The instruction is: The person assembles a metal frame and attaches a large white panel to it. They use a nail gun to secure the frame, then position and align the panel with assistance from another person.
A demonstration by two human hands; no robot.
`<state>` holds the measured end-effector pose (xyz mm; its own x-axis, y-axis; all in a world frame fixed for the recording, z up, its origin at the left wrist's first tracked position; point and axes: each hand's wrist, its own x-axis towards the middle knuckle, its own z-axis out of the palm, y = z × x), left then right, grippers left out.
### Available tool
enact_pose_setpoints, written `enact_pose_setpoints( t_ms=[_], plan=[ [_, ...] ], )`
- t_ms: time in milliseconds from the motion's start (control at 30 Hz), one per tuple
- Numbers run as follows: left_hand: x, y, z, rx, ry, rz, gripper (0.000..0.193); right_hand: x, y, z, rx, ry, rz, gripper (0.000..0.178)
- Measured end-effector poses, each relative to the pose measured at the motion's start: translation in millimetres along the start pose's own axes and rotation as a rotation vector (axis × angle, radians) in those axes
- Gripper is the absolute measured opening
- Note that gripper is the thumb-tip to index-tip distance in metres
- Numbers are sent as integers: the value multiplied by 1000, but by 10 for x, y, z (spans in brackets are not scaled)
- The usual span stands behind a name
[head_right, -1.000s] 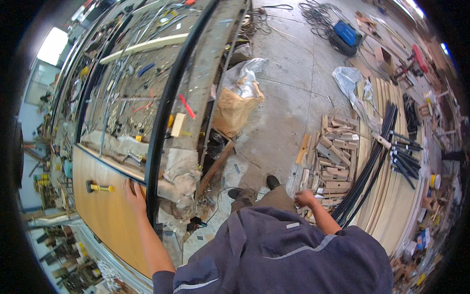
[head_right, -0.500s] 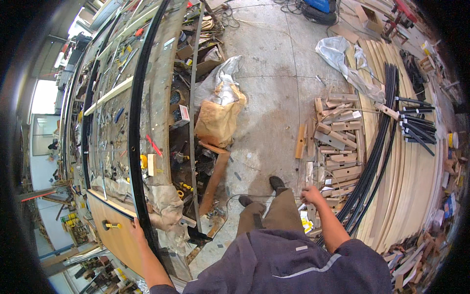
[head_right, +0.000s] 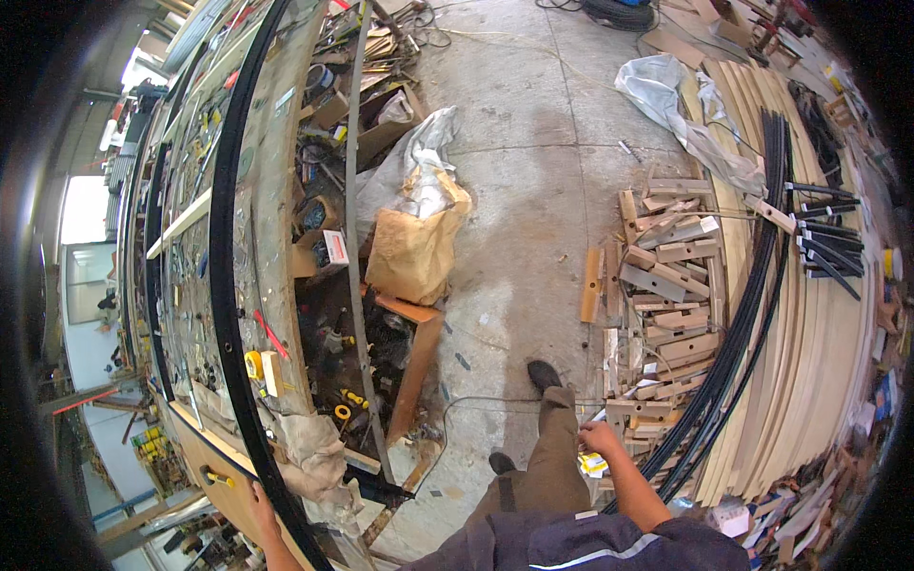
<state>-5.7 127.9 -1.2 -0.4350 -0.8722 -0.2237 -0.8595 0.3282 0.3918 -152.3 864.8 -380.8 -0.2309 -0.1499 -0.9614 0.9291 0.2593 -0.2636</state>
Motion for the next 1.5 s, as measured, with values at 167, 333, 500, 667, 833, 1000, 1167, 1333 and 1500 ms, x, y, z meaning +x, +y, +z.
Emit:
enact_pose_setpoints(
  t_ms=[167,333,500,667,833,1000,1167,1333,1500],
  plan=[
    [5,11,19,24,42,28,60,107,-565,194,-138,-66,-110,30],
    [-114,409,119,199,138,82,61,6,-1142,240,-257,-35,-177,27],
    [-236,63,154,-120,264,74,69,-271,-1462,384,-545,-48,-174,27],
    [-1170,-93,473,291,390,206,81,-456,-1501,650,-753,-95,-188,22],
    [-2921,-957,1305,-202,211,267,47,-805,-1385,1430,-935,-167,-297,34],
    [-5587,-2975,2783,-427,-465,-393,45,-1250,-788,2417,-992,-191,-343,31],
    [-7736,-5004,3233,-49,-487,-586,32,-1635,313,3408,-1272,-306,-323,20],
    [-7894,-5686,2515,-726,212,-1127,32,-1813,1379,4839,-1764,-637,-456,45],
    [-7142,-5907,2356,-1032,400,-1202,39,-3023,2565,6620,-1924,-1012,-518,45]
  ],
)
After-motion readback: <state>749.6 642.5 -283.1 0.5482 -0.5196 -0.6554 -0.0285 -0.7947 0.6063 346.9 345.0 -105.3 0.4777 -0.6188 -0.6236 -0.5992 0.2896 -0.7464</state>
